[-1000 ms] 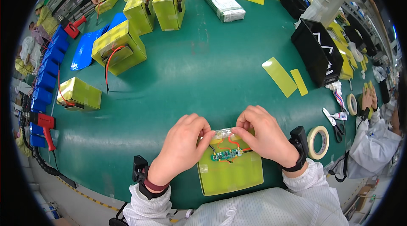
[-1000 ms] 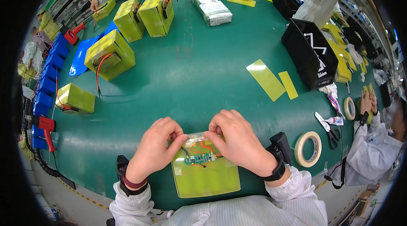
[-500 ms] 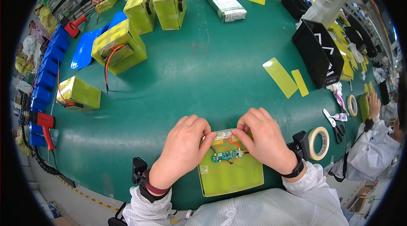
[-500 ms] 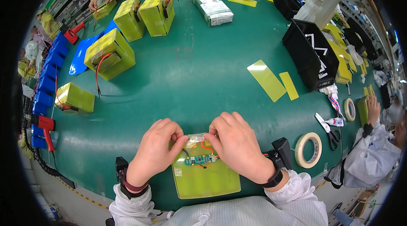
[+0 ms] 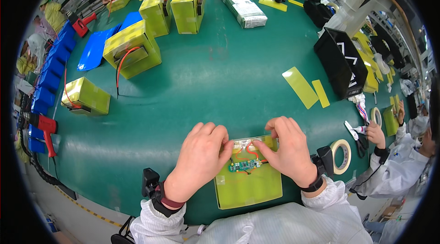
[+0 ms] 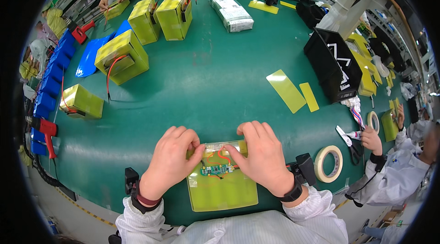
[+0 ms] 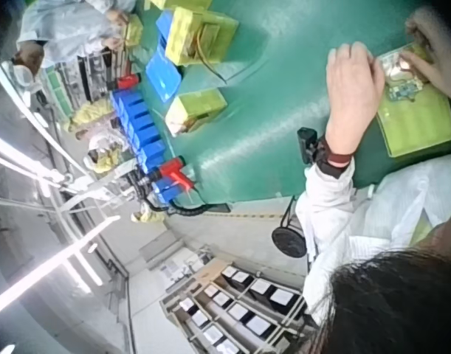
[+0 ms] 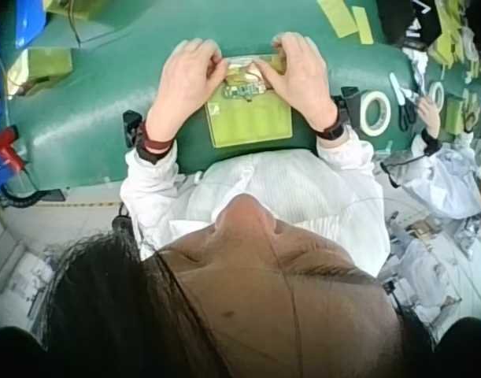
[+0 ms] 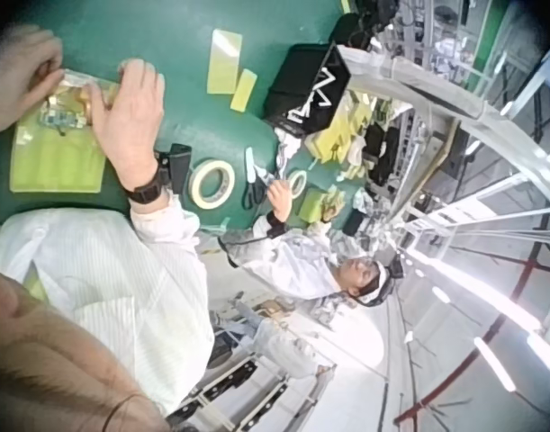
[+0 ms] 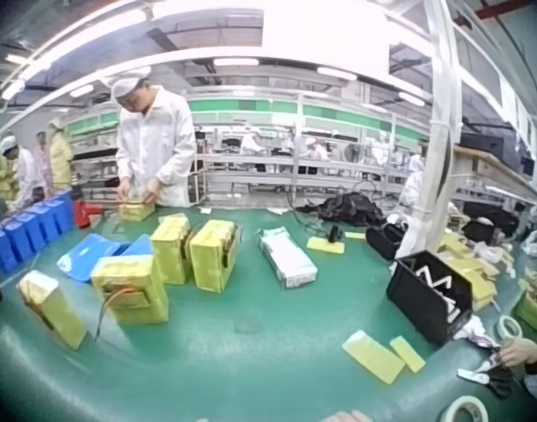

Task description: The recorder is applying tape and glue/sealant to electronic components and wires on a large yellow battery pack.

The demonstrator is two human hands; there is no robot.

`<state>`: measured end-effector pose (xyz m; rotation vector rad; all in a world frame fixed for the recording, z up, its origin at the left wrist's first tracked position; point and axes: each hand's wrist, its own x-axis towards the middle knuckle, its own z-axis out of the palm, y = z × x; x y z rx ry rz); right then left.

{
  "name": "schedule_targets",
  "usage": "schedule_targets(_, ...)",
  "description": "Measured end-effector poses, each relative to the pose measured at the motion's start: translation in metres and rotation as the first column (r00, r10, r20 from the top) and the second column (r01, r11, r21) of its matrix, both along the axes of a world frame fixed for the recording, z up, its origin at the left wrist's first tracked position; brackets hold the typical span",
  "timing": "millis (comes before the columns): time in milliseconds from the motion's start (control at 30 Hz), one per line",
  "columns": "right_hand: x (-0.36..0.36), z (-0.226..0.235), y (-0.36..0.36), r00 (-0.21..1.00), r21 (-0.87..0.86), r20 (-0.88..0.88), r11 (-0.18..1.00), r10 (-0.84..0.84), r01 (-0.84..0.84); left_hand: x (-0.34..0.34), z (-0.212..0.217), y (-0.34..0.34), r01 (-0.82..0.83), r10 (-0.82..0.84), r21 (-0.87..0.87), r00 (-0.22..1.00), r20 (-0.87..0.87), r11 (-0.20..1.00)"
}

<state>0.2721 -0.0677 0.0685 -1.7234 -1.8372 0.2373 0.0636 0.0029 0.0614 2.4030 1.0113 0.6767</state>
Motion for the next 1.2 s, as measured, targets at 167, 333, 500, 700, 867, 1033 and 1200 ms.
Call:
schedule_targets(167, 0.009, -0.004, -0.005, 0.972, 0.11, 0.068, 0.966, 0.226, -0.233, 0.003, -0.002, -0.006, -0.042, 0.04, 0.057, 0.998, 0.041, 0.997)
schedule_targets(333, 0.006, -0.011, -0.015, 0.937, 0.149, 0.118, 0.927, 0.328, -0.343, 0.002, -0.003, -0.009, -0.055, 0.053, 0.069, 0.998, 0.03, 0.996)
schedule_targets(500, 0.005, -0.009, -0.02, 0.904, 0.094, 0.288, 0.93, 0.317, -0.356, 0.0, 0.001, -0.01, -0.088, 0.085, 0.11, 0.996, 0.027, 0.99)
schedule_targets(700, 0.006, -0.005, -0.023, 0.893, 0.06, 0.334, 0.938, 0.303, -0.341, -0.008, 0.021, -0.012, -0.124, 0.133, 0.057, 0.974, -0.182, 0.991)
schedule_targets(867, 0.006, -0.004, -0.022, 0.87, 0.102, 0.388, 0.923, 0.306, -0.37, -0.001, 0.027, -0.044, 0.027, 0.023, 0.183, 0.964, -0.266, 0.983)
schedule_targets(1033, 0.007, -0.005, -0.023, 0.863, 0.108, 0.394, 0.917, 0.316, -0.385, 0.002, 0.028, -0.052, 0.063, 0.006, 0.174, 0.929, -0.37, 0.983)
schedule_targets(1200, 0.007, -0.007, -0.022, 0.872, 0.111, 0.381, 0.921, 0.307, -0.373, 0.002, 0.028, -0.049, 0.034, 0.032, 0.176, 0.933, -0.36, 0.984)
